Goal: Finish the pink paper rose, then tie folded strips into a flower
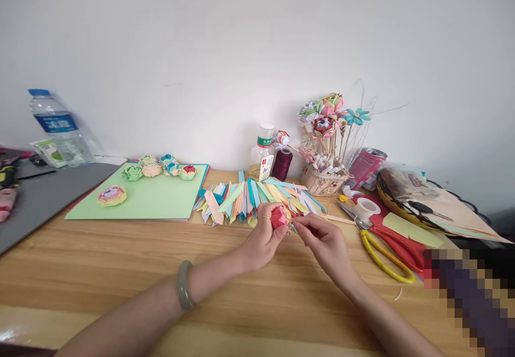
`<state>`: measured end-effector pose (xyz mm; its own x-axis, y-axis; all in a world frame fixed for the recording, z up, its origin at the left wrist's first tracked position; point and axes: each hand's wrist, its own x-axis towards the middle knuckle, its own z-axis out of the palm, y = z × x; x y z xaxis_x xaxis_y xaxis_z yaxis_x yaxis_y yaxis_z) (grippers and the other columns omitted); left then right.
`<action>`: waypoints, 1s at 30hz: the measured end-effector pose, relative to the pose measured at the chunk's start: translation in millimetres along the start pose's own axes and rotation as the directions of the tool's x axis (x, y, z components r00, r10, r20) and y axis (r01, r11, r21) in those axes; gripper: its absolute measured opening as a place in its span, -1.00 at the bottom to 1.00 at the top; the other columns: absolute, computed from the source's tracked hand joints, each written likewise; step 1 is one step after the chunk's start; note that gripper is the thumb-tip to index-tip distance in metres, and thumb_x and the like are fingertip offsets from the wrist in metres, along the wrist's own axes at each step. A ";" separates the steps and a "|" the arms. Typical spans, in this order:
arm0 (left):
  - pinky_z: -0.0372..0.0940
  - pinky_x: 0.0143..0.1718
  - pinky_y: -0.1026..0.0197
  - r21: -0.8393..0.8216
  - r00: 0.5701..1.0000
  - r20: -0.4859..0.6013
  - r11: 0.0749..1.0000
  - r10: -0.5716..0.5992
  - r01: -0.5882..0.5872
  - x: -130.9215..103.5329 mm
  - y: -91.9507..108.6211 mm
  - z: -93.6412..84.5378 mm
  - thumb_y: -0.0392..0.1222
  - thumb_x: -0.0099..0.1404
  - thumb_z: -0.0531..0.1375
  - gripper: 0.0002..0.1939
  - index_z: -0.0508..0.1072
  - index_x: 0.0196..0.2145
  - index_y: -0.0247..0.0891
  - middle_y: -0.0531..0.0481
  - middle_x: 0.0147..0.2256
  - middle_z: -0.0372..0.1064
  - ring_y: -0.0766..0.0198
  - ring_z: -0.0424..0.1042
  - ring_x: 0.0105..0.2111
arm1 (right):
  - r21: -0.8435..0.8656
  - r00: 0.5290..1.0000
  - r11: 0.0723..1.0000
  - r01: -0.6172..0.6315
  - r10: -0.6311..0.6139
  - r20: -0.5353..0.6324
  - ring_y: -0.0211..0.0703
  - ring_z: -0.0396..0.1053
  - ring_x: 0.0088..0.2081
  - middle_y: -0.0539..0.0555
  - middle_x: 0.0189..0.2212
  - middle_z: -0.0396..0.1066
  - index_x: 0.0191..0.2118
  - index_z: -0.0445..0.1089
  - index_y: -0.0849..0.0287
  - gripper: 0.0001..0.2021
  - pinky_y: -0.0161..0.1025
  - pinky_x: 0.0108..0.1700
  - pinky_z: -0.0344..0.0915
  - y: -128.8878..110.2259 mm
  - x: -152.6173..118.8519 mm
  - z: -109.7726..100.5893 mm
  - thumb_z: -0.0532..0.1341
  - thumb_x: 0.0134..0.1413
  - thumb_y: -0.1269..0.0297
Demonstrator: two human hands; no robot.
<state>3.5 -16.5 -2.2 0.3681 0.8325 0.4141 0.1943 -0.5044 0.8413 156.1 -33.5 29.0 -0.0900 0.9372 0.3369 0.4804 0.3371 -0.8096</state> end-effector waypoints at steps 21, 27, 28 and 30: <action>-0.01 0.08 0.05 -0.068 0.997 0.080 0.997 -0.018 0.024 0.2 4.8 -3.9 -0.06 0.30 -0.13 -0.66 0.00 -0.02 -0.25 -0.17 -0.07 0.00 0.20 0.06 -0.01 | 0.418 0.872 0.780 -0.466 0.325 0.366 -0.42 -0.04 -0.64 -0.12 -0.72 0.11 -0.61 0.35 0.25 -0.70 -0.37 -0.59 -0.11 -2.2 11.4 -6.8 0.33 -0.30 0.09; -0.02 0.08 0.04 -0.078 0.996 0.084 0.997 -0.015 0.022 0.6 6.4 -5.2 -0.05 0.29 -0.11 -0.64 0.02 -0.02 -0.26 -0.18 -0.07 0.01 0.19 0.06 -0.01 | 0.381 0.885 0.809 -0.448 0.340 0.319 -0.42 -0.05 -0.63 -0.10 -0.71 0.14 -0.58 0.41 0.25 -0.73 -0.36 -0.59 -0.11 2.6 11.4 -4.8 0.33 -0.32 0.10; -0.02 0.09 0.05 -0.097 0.996 0.090 0.995 -0.027 0.036 0.7 7.0 -5.7 -0.04 0.29 -0.12 -0.63 0.03 -0.01 -0.26 -0.18 -0.06 0.01 0.20 0.07 0.00 | 0.386 0.881 0.802 -0.456 0.347 0.321 -0.42 -0.04 -0.63 -0.10 -0.71 0.15 -0.59 0.41 0.25 -0.73 -0.36 -0.59 -0.10 2.7 11.3 -4.9 0.33 -0.33 0.11; -0.02 0.09 0.08 -0.153 0.992 0.107 0.985 -0.063 0.079 0.7 8.2 -6.8 -0.01 0.29 -0.13 -0.62 0.04 0.00 -0.25 -0.17 -0.05 0.02 0.21 0.08 0.01 | 0.412 0.867 0.771 -0.486 0.365 0.341 -0.41 -0.01 -0.63 -0.08 -0.69 0.18 -0.59 0.41 0.25 -0.72 -0.36 -0.59 -0.07 1.6 11.1 -5.2 0.33 -0.33 0.10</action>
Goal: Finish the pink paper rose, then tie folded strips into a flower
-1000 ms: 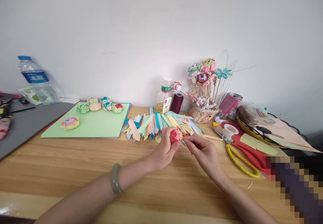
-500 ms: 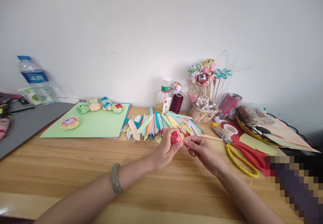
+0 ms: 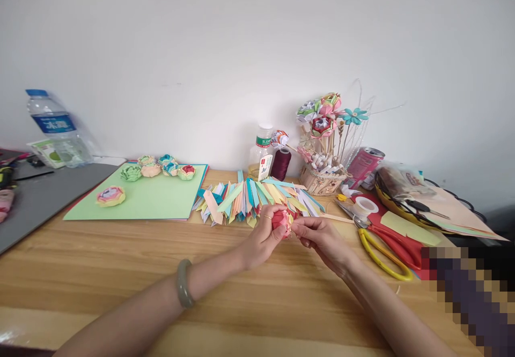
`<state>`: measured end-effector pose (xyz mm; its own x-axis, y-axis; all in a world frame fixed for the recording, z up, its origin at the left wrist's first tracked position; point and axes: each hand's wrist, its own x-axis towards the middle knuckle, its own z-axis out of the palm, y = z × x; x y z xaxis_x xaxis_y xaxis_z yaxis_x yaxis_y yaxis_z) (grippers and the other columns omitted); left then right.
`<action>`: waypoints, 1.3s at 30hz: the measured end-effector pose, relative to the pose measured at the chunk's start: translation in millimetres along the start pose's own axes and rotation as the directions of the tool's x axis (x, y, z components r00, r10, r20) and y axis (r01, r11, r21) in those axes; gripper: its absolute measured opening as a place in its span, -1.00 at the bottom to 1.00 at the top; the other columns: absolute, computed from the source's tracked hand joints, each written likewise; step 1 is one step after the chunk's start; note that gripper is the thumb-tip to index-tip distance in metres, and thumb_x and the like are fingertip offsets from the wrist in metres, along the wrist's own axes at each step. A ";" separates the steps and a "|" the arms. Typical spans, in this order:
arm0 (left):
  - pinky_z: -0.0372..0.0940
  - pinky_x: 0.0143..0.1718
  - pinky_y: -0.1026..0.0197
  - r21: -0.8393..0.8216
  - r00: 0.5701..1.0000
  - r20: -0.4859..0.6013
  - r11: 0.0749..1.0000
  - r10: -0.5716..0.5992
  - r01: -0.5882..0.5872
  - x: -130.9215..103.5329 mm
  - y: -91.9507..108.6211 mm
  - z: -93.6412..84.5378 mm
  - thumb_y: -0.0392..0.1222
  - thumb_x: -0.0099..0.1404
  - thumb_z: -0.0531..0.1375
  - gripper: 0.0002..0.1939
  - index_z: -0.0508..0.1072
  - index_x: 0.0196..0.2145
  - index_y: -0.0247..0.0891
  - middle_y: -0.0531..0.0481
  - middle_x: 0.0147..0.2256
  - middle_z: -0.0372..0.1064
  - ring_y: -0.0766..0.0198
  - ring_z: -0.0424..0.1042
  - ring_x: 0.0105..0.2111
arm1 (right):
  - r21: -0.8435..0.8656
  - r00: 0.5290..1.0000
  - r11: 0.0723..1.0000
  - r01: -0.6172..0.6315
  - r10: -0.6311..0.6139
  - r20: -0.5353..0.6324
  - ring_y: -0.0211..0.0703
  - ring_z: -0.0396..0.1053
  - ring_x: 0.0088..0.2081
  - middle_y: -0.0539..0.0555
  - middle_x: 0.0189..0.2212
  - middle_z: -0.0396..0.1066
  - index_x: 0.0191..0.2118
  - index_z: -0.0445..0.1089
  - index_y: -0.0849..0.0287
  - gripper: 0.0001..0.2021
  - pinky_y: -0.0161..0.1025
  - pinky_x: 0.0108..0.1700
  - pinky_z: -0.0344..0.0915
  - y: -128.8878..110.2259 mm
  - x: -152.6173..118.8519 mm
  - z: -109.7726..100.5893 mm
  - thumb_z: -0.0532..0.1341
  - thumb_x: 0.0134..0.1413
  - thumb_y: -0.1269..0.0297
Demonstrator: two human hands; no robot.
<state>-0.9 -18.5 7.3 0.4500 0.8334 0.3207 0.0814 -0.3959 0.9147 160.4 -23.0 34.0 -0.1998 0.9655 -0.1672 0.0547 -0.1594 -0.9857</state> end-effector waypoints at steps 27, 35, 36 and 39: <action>0.04 0.05 0.02 0.226 0.988 -0.102 0.970 0.117 -0.091 -0.8 -9.9 5.3 -0.14 0.30 -0.11 -0.75 0.01 -0.07 -0.20 -0.15 -0.09 -0.04 0.21 0.05 -0.03 | -0.259 0.983 0.953 0.154 -0.173 -0.053 -0.34 0.11 -0.55 -0.07 -0.61 0.23 -0.53 0.35 0.23 -0.78 -0.36 -0.51 0.05 4.4 0.4 3.4 0.29 -0.23 0.17; 0.05 0.04 0.06 0.217 0.988 -0.112 0.973 0.102 -0.076 -1.0 -10.2 5.9 -0.13 0.31 -0.12 -0.75 -0.01 -0.07 -0.19 -0.14 -0.09 -0.05 0.23 0.06 -0.05 | -0.198 0.990 0.972 0.124 -0.135 -0.046 -0.36 0.08 -0.57 -0.08 -0.61 0.24 -0.51 0.36 0.24 -0.77 -0.37 -0.52 0.00 5.7 2.7 4.4 0.31 -0.25 0.16; 0.04 0.04 0.06 0.215 0.988 -0.114 0.974 0.102 -0.076 -1.1 -10.7 6.1 -0.13 0.31 -0.12 -0.75 -0.01 -0.06 -0.19 -0.14 -0.09 -0.05 0.23 0.05 -0.04 | -0.199 0.990 0.972 0.123 -0.134 -0.043 -0.36 0.10 -0.56 -0.07 -0.61 0.26 -0.51 0.37 0.24 -0.77 -0.37 -0.52 0.01 5.3 2.6 4.3 0.30 -0.25 0.16; 0.02 0.06 0.07 0.207 0.986 -0.128 0.975 0.104 -0.076 -1.1 -12.3 6.7 -0.13 0.31 -0.12 -0.75 0.00 -0.06 -0.19 -0.13 -0.10 -0.04 0.23 0.05 -0.03 | -0.222 0.989 0.966 0.135 -0.144 -0.023 -0.33 0.15 -0.53 -0.04 -0.58 0.32 -0.51 0.40 0.24 -0.77 -0.36 -0.47 0.07 5.1 2.3 2.9 0.29 -0.22 0.15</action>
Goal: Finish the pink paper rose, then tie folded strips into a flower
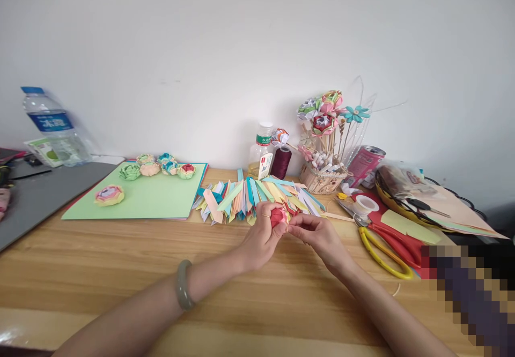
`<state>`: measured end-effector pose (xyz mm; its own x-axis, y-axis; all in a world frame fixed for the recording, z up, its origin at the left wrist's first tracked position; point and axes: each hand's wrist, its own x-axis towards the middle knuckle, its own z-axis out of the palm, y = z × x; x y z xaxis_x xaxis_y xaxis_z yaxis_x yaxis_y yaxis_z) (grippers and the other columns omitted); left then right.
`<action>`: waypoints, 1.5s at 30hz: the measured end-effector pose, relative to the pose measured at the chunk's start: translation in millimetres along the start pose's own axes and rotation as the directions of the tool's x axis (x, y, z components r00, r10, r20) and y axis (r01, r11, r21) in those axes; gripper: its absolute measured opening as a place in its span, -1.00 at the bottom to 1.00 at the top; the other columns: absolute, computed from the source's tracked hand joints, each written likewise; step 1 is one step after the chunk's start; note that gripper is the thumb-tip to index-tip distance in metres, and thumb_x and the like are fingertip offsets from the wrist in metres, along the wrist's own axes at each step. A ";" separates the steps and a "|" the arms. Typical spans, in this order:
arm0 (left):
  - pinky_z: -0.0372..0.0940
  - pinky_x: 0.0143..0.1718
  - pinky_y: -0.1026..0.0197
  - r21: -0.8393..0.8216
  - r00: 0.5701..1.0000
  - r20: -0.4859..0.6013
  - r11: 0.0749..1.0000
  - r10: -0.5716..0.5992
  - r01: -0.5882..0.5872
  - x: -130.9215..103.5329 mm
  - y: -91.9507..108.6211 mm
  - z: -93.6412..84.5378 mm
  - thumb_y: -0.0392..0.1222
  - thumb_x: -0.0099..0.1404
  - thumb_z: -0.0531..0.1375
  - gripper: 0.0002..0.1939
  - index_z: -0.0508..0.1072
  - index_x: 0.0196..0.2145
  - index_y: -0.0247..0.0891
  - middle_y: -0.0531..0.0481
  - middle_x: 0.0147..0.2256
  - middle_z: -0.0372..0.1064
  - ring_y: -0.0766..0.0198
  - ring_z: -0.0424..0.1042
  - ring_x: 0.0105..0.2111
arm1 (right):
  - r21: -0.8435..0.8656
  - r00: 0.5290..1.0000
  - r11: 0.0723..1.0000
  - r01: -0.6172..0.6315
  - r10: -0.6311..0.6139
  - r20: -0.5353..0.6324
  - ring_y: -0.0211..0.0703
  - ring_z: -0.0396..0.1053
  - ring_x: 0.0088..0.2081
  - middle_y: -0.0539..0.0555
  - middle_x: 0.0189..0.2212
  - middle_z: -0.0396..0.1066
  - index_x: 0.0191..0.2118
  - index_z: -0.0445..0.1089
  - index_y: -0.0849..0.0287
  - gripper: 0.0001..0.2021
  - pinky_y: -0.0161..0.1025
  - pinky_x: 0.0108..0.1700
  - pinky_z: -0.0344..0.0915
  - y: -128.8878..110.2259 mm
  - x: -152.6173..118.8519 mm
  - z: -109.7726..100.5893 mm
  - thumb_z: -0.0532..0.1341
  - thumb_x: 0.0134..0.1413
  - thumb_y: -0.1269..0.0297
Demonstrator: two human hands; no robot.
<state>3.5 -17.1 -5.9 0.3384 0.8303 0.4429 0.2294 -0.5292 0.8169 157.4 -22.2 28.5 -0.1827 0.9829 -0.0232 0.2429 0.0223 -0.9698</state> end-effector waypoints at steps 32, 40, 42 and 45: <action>0.00 0.05 0.09 -0.090 0.989 0.094 0.989 -0.112 0.121 2.4 3.3 0.6 -0.08 0.30 -0.14 -0.71 0.04 -0.08 -0.27 -0.15 -0.11 0.01 0.23 0.09 -0.06 | 0.003 0.995 0.996 -0.089 0.089 0.053 -0.43 -0.02 -0.66 -0.08 -0.70 0.18 -0.56 0.44 0.28 -0.68 -0.37 -0.63 -0.10 6.7 2.7 -0.4 0.30 -0.31 0.05; 0.02 0.04 0.09 -0.096 0.981 0.140 0.984 -0.133 0.147 1.9 5.2 -0.4 -0.08 0.30 -0.14 -0.71 0.03 -0.08 -0.28 -0.17 -0.11 0.02 0.22 0.09 -0.05 | 0.013 0.996 0.996 -0.085 0.085 0.027 -0.44 -0.03 -0.65 -0.09 -0.71 0.19 -0.60 0.40 0.27 -0.73 -0.39 -0.63 -0.10 12.0 4.5 0.2 0.33 -0.33 0.13; 0.02 0.04 0.09 -0.114 0.980 0.134 0.980 -0.148 0.164 2.1 6.2 -0.8 -0.07 0.30 -0.14 -0.70 0.03 -0.08 -0.28 -0.17 -0.10 0.02 0.22 0.10 -0.05 | 0.021 0.996 0.997 -0.073 0.072 0.044 -0.43 -0.02 -0.64 -0.08 -0.69 0.19 -0.59 0.41 0.27 -0.72 -0.39 -0.63 -0.09 9.7 3.6 -0.6 0.31 -0.30 0.10; 0.02 0.04 0.09 -0.137 0.975 0.113 0.969 -0.191 0.206 2.6 7.3 -1.7 -0.05 0.30 -0.15 -0.69 0.02 -0.08 -0.27 -0.17 -0.10 0.03 0.22 0.10 -0.05 | 0.040 0.993 0.998 -0.054 0.049 0.103 -0.42 0.01 -0.63 -0.07 -0.66 0.20 -0.54 0.43 0.27 -0.69 -0.38 -0.60 -0.05 5.0 2.1 -3.0 0.26 -0.23 0.05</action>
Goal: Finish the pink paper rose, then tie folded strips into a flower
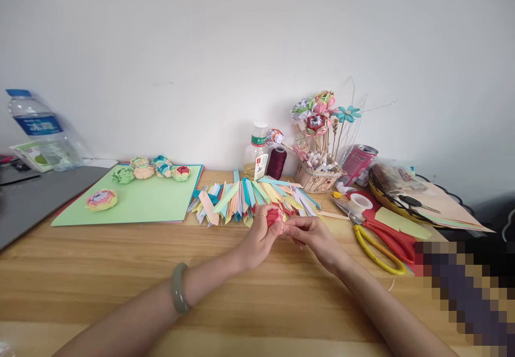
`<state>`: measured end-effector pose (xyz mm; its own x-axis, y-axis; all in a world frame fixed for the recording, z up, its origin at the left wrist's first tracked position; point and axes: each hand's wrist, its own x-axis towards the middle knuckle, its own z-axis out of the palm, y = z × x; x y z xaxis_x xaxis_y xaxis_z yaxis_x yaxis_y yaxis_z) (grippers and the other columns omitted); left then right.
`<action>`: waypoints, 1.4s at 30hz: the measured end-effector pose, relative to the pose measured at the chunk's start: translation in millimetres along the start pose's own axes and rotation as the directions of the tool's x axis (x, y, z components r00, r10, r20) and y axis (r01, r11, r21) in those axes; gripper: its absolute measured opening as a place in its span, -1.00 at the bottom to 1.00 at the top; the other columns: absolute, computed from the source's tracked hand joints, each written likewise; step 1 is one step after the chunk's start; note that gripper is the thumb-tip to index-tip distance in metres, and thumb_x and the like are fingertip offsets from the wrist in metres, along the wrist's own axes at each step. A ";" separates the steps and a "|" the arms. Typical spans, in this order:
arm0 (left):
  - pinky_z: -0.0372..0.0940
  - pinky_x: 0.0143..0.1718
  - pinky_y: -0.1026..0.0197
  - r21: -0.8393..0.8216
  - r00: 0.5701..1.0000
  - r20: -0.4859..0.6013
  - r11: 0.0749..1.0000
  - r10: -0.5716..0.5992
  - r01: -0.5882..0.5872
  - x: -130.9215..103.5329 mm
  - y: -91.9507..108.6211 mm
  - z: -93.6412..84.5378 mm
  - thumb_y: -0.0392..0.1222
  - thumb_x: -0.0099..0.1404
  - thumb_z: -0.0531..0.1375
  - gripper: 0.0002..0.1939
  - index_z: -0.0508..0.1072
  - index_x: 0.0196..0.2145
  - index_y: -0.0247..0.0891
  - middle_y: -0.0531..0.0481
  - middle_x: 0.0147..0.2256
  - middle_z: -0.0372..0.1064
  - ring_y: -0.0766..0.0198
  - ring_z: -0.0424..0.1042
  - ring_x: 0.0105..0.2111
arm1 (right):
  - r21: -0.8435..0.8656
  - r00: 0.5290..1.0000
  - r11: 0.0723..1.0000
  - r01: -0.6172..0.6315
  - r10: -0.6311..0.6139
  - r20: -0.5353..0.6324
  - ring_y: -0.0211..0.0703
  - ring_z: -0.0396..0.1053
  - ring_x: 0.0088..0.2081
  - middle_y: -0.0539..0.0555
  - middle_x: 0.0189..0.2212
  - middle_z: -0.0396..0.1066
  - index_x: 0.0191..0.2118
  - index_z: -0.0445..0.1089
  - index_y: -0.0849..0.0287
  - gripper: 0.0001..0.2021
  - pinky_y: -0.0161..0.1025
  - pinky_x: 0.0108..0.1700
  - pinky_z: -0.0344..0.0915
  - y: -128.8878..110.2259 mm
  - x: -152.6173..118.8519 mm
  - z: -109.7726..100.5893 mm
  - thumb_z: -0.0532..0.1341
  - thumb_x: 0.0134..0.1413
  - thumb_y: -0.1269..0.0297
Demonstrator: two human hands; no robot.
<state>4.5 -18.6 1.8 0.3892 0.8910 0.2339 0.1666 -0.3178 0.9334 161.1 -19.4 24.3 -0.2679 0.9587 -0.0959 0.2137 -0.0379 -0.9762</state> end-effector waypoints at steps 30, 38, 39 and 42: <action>-0.02 0.08 0.06 -0.081 0.996 0.011 0.993 -0.084 0.085 0.9 1.9 -1.8 0.05 0.28 -0.15 -0.61 0.03 -0.06 -0.27 -0.19 -0.08 0.06 0.22 0.11 -0.02 | 0.192 0.996 0.978 -0.078 0.067 0.064 -0.41 0.13 -0.60 0.02 -0.58 0.35 -0.51 0.48 0.26 -0.72 -0.38 -0.55 0.07 -0.3 1.6 -5.2 0.33 -0.28 0.10; -0.01 0.08 0.05 -0.122 0.997 0.011 0.990 -0.071 0.072 0.5 3.5 -2.8 0.06 0.27 -0.12 -0.64 0.07 -0.09 -0.22 -0.14 -0.10 0.11 0.22 0.12 -0.02 | 0.204 0.995 0.975 -0.091 0.081 0.058 -0.42 0.14 -0.62 0.01 -0.59 0.35 -0.52 0.47 0.27 -0.72 -0.38 -0.57 0.07 -0.3 1.8 -4.0 0.33 -0.28 0.10; 0.00 0.08 0.06 -0.139 0.997 0.018 0.988 -0.071 0.073 0.8 3.6 -3.2 0.06 0.27 -0.12 -0.63 0.07 -0.09 -0.22 -0.14 -0.10 0.11 0.23 0.13 -0.02 | 0.203 0.995 0.975 -0.091 0.079 0.065 -0.41 0.15 -0.61 0.02 -0.58 0.35 -0.52 0.46 0.27 -0.71 -0.38 -0.56 0.09 -0.7 1.6 -4.0 0.32 -0.28 0.10; 0.00 0.08 0.07 -0.182 0.996 0.045 0.980 -0.076 0.083 1.7 4.4 -4.4 0.08 0.27 -0.14 -0.63 0.07 -0.09 -0.21 -0.12 -0.09 0.12 0.24 0.12 -0.01 | 0.186 0.994 0.979 -0.084 0.070 0.079 -0.40 0.16 -0.60 0.03 -0.57 0.34 -0.53 0.44 0.28 -0.70 -0.37 -0.54 0.11 -1.6 1.4 -3.6 0.30 -0.25 0.07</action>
<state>1.9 -17.0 7.5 0.4161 0.8969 0.1500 0.0309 -0.1788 0.9834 163.8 -17.0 26.5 -0.3254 0.9284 -0.1792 0.0569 -0.1699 -0.9838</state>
